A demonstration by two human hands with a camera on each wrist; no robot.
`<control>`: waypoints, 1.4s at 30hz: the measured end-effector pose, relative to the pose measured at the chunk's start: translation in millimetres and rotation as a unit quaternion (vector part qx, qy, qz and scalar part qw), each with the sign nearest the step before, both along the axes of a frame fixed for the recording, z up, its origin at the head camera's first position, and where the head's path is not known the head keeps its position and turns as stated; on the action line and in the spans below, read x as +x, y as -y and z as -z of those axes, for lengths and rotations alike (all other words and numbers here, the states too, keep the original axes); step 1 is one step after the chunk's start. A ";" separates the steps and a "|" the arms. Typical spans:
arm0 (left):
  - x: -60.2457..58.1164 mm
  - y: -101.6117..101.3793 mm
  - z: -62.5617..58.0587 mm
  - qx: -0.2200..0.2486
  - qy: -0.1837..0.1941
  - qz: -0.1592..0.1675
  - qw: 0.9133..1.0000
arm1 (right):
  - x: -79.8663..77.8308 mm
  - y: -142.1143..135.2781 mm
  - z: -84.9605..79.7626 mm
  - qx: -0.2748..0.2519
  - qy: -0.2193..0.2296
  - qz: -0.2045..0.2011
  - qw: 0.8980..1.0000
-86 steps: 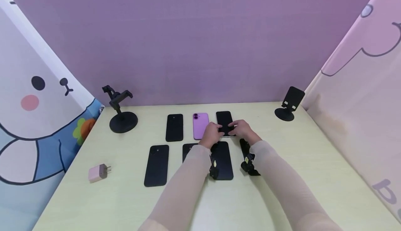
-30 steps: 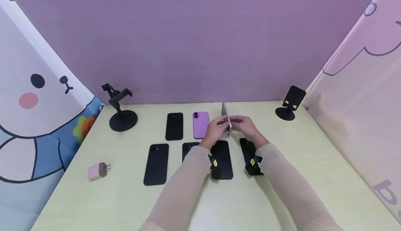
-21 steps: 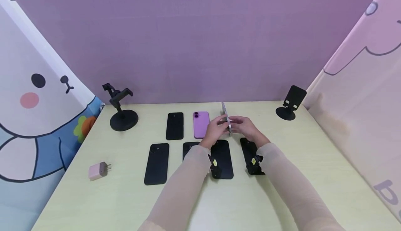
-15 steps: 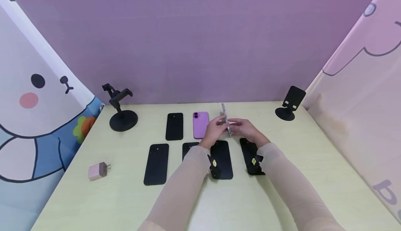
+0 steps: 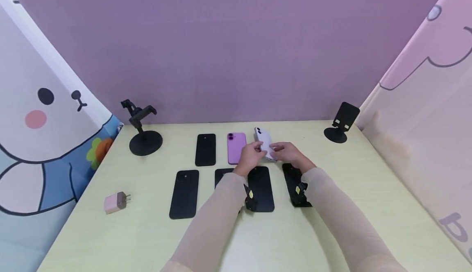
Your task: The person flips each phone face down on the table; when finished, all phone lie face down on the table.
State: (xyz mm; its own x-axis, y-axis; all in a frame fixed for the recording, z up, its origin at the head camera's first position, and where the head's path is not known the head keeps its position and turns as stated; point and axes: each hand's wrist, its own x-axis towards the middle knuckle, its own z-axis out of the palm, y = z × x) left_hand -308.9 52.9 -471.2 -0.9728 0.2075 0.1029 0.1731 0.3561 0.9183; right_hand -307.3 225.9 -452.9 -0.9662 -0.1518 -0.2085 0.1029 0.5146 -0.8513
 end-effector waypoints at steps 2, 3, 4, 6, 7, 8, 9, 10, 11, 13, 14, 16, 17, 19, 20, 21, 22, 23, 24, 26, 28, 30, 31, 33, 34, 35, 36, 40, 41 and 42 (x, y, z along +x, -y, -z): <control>0.2 0.4 -0.1 -0.037 -0.012 0.004 0.999 | -1.0 0.0 0.4 0.011 -0.003 0.008 1.000; 0.5 0.4 -0.3 -0.054 -0.016 0.004 0.998 | -1.5 0.0 0.8 0.014 -0.005 0.009 1.000; 0.8 0.3 -0.5 -0.069 -0.017 0.003 0.997 | -2.0 0.2 1.1 0.021 -0.008 0.011 1.000; 2.1 -0.1 -1.0 -0.100 -0.019 -0.001 0.995 | -2.9 0.8 1.8 0.037 -0.013 0.014 0.999; 2.8 -0.4 -1.4 -0.112 -0.019 -0.004 0.994 | -3.3 1.2 2.2 0.043 -0.013 0.018 0.999; 3.5 -0.8 -1.7 -0.122 -0.019 -0.007 0.992 | -3.4 1.7 2.2 0.051 -0.013 0.021 0.998; 4.1 -1.2 -1.9 -0.128 -0.019 -0.010 0.992 | -3.3 2.2 2.2 0.059 -0.013 0.022 0.998; 4.6 -1.6 -2.1 -0.134 -0.018 -0.013 0.991 | -3.1 2.6 1.9 0.067 -0.012 0.024 0.997; 4.8 -1.9 -2.3 -0.139 -0.019 -0.015 0.990 | -2.9 3.1 1.8 0.072 -0.012 0.026 0.997; 4.8 -2.6 -2.6 -0.150 -0.023 -0.018 0.988 | -2.1 4.3 1.1 0.080 -0.010 0.029 0.996; 4.6 -2.9 -2.5 -0.157 -0.025 -0.019 0.987 | -1.6 4.9 0.5 0.087 -0.010 0.029 0.996; 4.1 -3.6 -2.5 -0.171 -0.032 -0.019 0.984 | -0.7 5.6 -0.2 0.096 -0.007 0.032 0.995; 3.8 -3.9 -2.4 -0.178 -0.037 -0.019 0.983 | -0.4 6.0 -0.4 0.100 -0.005 0.034 0.994; 3.0 -4.3 -1.8 -0.191 -0.041 -0.018 0.981 | 0.5 6.6 -1.3 0.107 -0.001 0.037 0.994; 2.7 -4.4 -1.5 -0.196 -0.042 -0.018 0.979 | 0.7 6.8 -1.6 0.109 -0.001 0.038 0.993; 2.1 -4.3 -1.1 -0.201 -0.044 -0.018 0.979 | 0.8 7.0 -1.8 0.111 -0.002 0.038 0.993; 1.6 -4.3 -0.8 -0.203 -0.041 -0.017 0.978 | 0.8 7.3 -2.1 0.112 -0.002 0.038 0.993; 1.1 -4.2 -0.7 -0.206 -0.039 -0.016 0.978 | 0.6 7.5 -2.2 0.114 -0.001 0.039 0.993; 0.5 -4.1 -0.5 -0.209 -0.037 -0.015 0.977 | 0.5 7.6 -2.5 0.117 0.000 0.039 0.992; -0.7 -4.2 -0.6 -0.213 -0.034 -0.012 0.976 | -0.5 7.5 -2.6 0.120 0.002 0.041 0.992; -1.8 -4.5 -1.1 -0.216 -0.031 -0.008 0.976 | -1.5 7.1 -2.6 0.122 0.006 0.045 0.991; -2.1 -4.9 -1.1 -0.219 -0.029 -0.004 0.975 | -2.1 6.8 -2.2 0.123 0.010 0.047 0.991; -2.0 -5.2 -1.1 -0.220 -0.028 -0.002 0.975 | -2.3 6.6 -2.0 0.124 0.011 0.049 0.991; -1.3 -6.0 -0.6 -0.225 -0.024 0.001 0.974 | -1.9 6.3 -1.5 0.127 0.013 0.051 0.991; -0.9 -6.2 -0.5 -0.228 -0.022 0.004 0.973 | -1.6 6.2 -1.3 0.129 0.015 0.053 0.990; -0.5 -6.3 -0.6 -0.230 -0.019 0.007 0.973 | -1.1 6.2 -1.2 0.131 0.017 0.056 0.990; -0.4 -5.9 -0.7 -0.234 -0.018 0.010 0.972 | -1.0 6.7 -1.1 0.134 0.017 0.056 0.989; -1.2 -2.7 -2.6 -0.256 -0.018 0.022 0.966 | -0.2 9.3 -2.1 0.140 0.017 0.059 0.988; -1.6 -1.8 -3.3 -0.260 -0.018 0.024 0.965 | -0.3 10.0 -2.6 0.140 0.016 0.059 0.988; -2.1 -0.9 -3.9 -0.263 -0.019 0.026 0.964 | -0.3 10.8 -3.0 0.141 0.014 0.057 0.988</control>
